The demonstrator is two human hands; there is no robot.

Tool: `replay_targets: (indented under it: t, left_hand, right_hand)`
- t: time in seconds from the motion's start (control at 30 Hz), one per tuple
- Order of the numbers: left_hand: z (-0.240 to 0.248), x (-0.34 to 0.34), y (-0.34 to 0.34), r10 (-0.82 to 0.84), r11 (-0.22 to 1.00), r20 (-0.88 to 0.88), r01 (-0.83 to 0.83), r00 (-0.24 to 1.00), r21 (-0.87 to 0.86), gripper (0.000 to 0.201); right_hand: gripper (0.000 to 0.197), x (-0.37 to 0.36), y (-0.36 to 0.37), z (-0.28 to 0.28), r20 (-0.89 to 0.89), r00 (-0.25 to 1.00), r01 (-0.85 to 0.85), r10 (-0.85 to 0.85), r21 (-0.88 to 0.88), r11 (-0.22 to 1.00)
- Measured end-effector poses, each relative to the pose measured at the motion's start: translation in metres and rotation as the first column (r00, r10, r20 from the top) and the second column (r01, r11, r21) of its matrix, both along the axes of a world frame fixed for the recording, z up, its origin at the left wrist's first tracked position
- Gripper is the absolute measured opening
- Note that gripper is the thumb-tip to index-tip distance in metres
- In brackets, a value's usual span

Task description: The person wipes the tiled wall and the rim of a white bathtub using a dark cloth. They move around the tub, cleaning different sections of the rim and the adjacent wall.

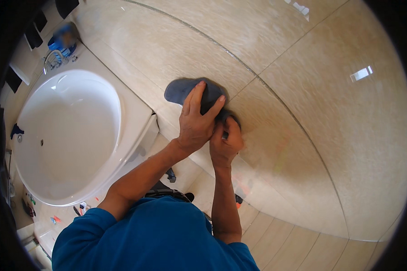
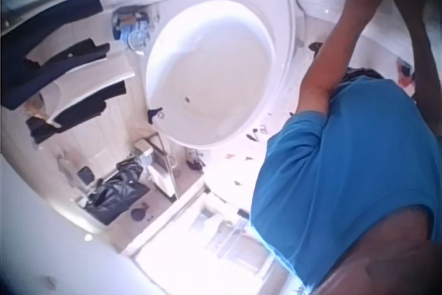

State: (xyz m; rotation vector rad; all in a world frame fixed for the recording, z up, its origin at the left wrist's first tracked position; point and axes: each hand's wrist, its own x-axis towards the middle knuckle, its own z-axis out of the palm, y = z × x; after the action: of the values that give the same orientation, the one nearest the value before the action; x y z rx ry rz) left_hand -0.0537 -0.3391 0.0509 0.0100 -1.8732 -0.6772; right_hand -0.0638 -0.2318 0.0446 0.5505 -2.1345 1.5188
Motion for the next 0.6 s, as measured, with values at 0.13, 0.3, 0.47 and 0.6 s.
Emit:
replay_targets:
  t: [0.13,0.3,0.47,0.6]
  left_hand:
    - [-0.012,0.006,0.01,-0.065,0.994,0.035,0.062,0.997,0.087,0.053]
    - [-0.016,0.015,0.022,-0.12,0.986,0.1,0.107,0.988,0.129,0.049]
    - [-0.002,0.017,0.038,-0.157,0.983,0.064,0.149,0.986,0.11,0.049]
    - [0.025,0.012,0.034,-0.156,0.987,0.014,0.155,0.988,0.047,0.051]
  right_hand:
    - [0.022,0.001,0.013,-0.015,0.095,0.994,-0.063,0.06,0.023,0.998]
    - [0.021,0.002,0.025,-0.023,0.112,0.987,-0.107,0.117,-0.09,0.99]
    - [0.02,0.008,0.041,-0.008,0.131,0.981,-0.104,0.144,-0.271,0.957]
    - [0.02,0.011,0.05,0.019,0.13,0.982,-0.09,0.14,-0.328,0.94]
